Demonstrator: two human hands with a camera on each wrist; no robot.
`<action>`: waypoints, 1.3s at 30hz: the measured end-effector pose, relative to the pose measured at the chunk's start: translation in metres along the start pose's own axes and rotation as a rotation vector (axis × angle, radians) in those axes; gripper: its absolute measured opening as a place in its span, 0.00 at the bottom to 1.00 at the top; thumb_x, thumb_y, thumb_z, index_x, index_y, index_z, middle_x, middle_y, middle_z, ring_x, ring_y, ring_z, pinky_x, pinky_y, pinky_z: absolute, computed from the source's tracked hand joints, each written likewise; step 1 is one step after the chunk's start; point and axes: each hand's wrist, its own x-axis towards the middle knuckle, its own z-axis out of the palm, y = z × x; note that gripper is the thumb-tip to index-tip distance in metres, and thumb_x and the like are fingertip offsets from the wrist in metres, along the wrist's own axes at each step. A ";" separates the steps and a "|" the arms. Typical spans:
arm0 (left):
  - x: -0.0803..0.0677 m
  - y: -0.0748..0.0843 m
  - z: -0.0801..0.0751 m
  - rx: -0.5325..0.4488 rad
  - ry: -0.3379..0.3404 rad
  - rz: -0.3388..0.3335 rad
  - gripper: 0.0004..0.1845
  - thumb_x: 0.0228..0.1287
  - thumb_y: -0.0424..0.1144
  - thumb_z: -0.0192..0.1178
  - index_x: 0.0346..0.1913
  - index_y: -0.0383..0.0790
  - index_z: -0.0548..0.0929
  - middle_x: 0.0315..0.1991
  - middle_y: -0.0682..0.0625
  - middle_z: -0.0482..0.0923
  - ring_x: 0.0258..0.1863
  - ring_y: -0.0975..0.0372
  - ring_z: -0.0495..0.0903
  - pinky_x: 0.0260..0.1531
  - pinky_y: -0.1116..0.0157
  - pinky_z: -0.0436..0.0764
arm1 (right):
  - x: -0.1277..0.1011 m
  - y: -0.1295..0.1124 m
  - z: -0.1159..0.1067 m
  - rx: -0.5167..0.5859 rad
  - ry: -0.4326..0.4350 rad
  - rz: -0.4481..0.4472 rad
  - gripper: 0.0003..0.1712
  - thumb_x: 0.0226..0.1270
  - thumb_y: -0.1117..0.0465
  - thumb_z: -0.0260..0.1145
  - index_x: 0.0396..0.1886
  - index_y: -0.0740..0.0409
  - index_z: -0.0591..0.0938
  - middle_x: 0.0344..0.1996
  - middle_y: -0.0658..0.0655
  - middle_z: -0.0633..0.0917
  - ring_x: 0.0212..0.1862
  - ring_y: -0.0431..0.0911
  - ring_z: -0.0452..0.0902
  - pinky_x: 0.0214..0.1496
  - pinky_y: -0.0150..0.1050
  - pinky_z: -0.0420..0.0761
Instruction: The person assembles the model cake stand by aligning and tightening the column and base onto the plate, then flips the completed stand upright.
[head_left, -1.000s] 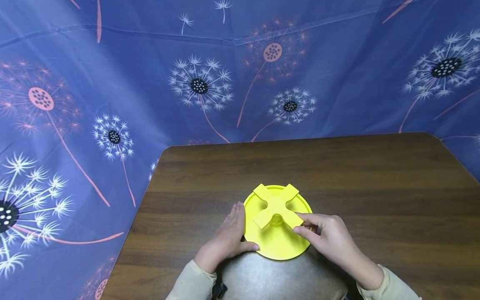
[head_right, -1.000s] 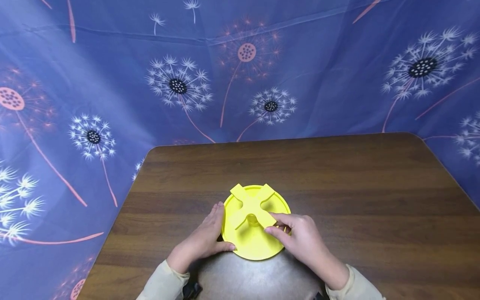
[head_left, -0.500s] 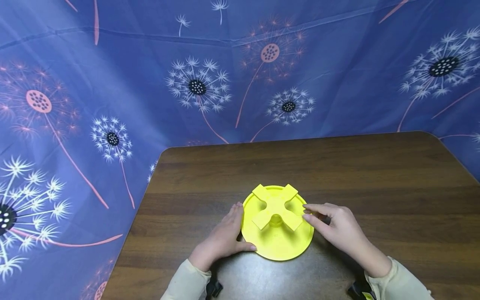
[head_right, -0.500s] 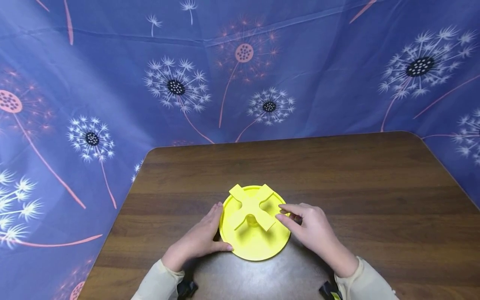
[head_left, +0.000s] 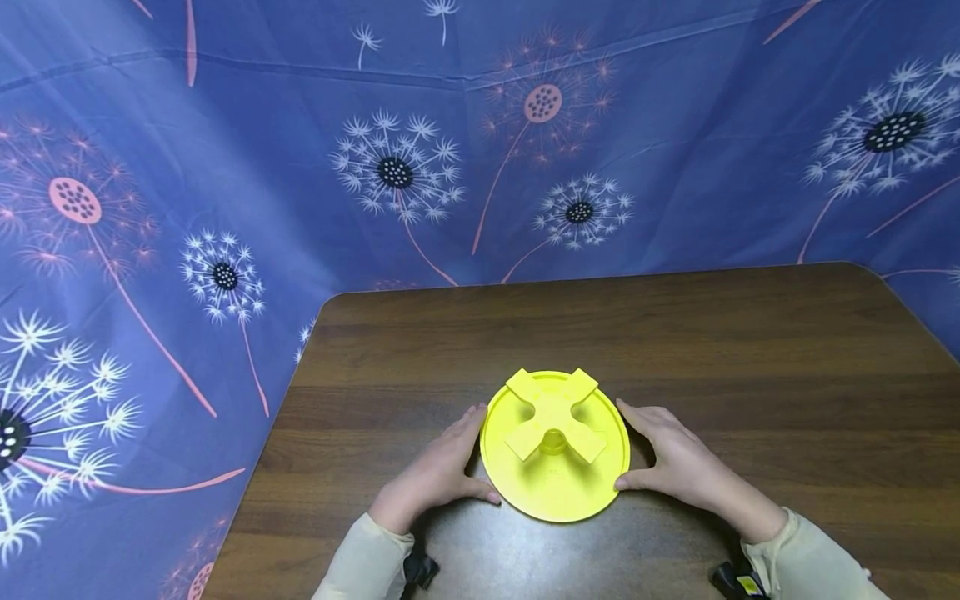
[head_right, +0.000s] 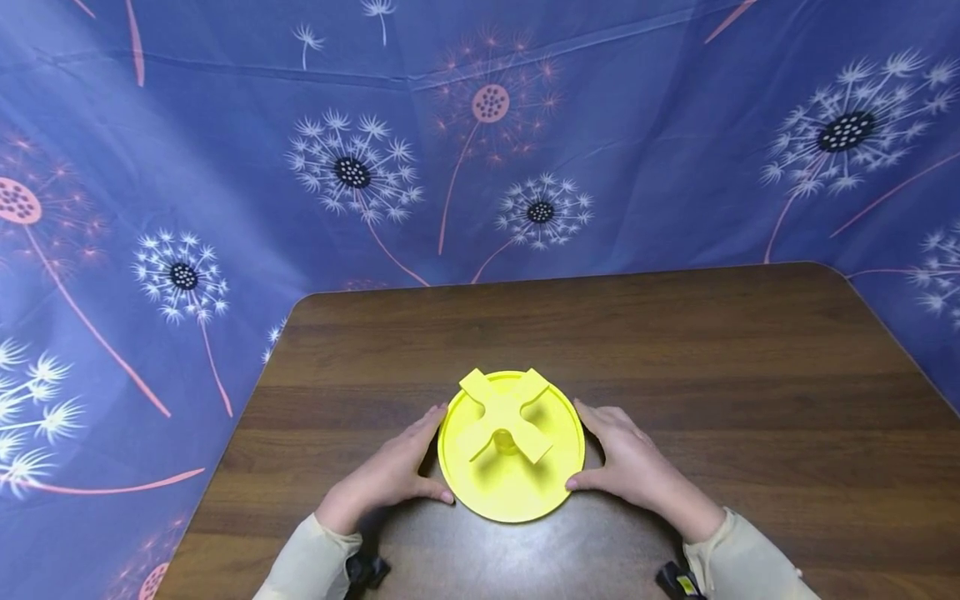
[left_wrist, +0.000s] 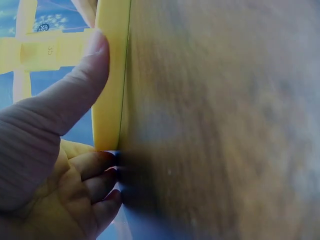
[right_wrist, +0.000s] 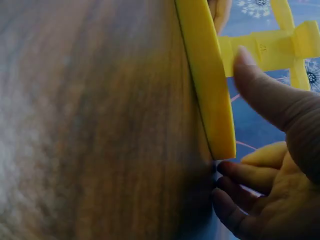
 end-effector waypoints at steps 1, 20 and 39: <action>0.001 0.000 0.000 0.005 -0.001 0.002 0.67 0.37 0.56 0.79 0.76 0.35 0.50 0.75 0.38 0.52 0.74 0.49 0.52 0.70 0.50 0.58 | 0.000 0.000 0.001 0.000 -0.016 -0.004 0.63 0.38 0.44 0.83 0.71 0.69 0.65 0.61 0.65 0.75 0.62 0.57 0.66 0.57 0.59 0.73; 0.005 0.000 0.003 0.073 0.049 -0.010 0.65 0.35 0.57 0.80 0.75 0.35 0.55 0.73 0.39 0.58 0.72 0.52 0.59 0.68 0.54 0.63 | 0.002 0.004 0.007 -0.072 0.001 -0.051 0.70 0.26 0.40 0.84 0.72 0.64 0.65 0.59 0.60 0.77 0.61 0.53 0.68 0.53 0.55 0.77; -0.012 -0.001 -0.015 -0.248 0.066 0.055 0.56 0.46 0.56 0.75 0.75 0.39 0.58 0.71 0.50 0.65 0.67 0.55 0.67 0.64 0.49 0.68 | -0.013 0.004 -0.006 0.238 0.056 0.009 0.56 0.39 0.49 0.83 0.71 0.55 0.69 0.61 0.57 0.78 0.62 0.39 0.69 0.58 0.32 0.71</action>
